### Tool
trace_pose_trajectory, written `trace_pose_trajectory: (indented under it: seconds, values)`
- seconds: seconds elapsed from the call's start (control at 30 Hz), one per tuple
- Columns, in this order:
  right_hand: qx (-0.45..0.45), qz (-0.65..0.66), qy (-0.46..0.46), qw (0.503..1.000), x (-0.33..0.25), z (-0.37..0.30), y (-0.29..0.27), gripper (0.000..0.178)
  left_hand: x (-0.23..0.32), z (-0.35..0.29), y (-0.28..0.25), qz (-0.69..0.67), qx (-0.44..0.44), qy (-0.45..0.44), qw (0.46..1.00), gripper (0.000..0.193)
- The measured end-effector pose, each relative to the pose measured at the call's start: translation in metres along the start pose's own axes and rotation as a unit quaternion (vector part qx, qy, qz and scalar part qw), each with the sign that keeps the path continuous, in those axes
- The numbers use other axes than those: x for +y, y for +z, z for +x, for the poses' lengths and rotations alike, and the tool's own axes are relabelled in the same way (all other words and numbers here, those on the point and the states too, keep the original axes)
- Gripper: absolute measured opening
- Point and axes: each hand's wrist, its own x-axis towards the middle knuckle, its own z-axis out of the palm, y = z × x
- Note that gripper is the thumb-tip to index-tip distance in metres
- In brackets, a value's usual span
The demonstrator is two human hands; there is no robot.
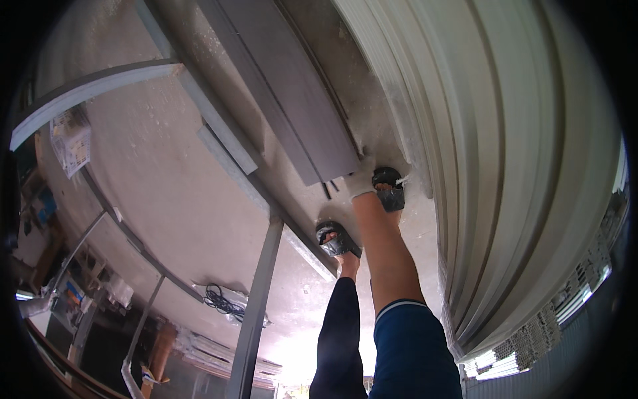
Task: The person picks up long wooden planks from a stack, carries them to a metal rack, and places them on the rack. The person repeats this process for several planks, handling them one at a time.
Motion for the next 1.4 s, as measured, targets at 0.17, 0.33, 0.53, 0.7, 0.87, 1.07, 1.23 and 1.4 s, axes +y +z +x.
trace_pose_trajectory:
  seconds: [0.17, 0.33, 0.53, 0.7, 0.87, 1.07, 1.23, 1.4]
  values:
    - [0.067, 0.050, -0.051, 0.995, -0.046, 0.005, -0.025, 0.051, -0.003, -0.001, -0.001, -0.007, 0.002, 0.002, 1.000, 0.034]
    - [0.036, -0.213, -0.160, 0.963, -0.058, -0.006, -0.030, 0.052, -0.004, -0.005, -0.006, -0.018, 0.011, 0.009, 1.000, 0.034]
    - [0.164, 0.009, -0.044, 0.985, -0.065, -0.053, -0.019, 0.033, 0.000, -0.019, -0.029, -0.055, 0.028, 0.019, 0.998, 0.033]
    - [0.194, -0.184, -0.020, 0.963, -0.052, -0.155, -0.003, 0.024, 0.004, -0.038, -0.071, -0.086, 0.047, 0.026, 0.995, 0.033]
    - [0.031, -0.284, 0.148, 0.947, -0.068, -0.257, 0.046, 0.026, 0.001, -0.045, -0.133, -0.112, 0.079, 0.030, 0.990, 0.033]
    - [-0.190, -0.490, 0.105, 0.844, -0.128, -0.326, 0.080, 0.024, -0.058, -0.036, -0.207, -0.136, 0.108, 0.024, 0.984, 0.033]
    - [-0.325, -0.685, -0.179, 0.627, -0.209, -0.360, 0.068, 0.032, -0.118, -0.005, -0.218, -0.147, 0.068, 0.068, 0.984, 0.042]
    - [-0.119, -0.596, 0.041, 0.793, -0.280, -0.433, 0.074, 0.035, -0.118, -0.007, -0.203, -0.039, 0.123, 0.092, 0.987, 0.040]
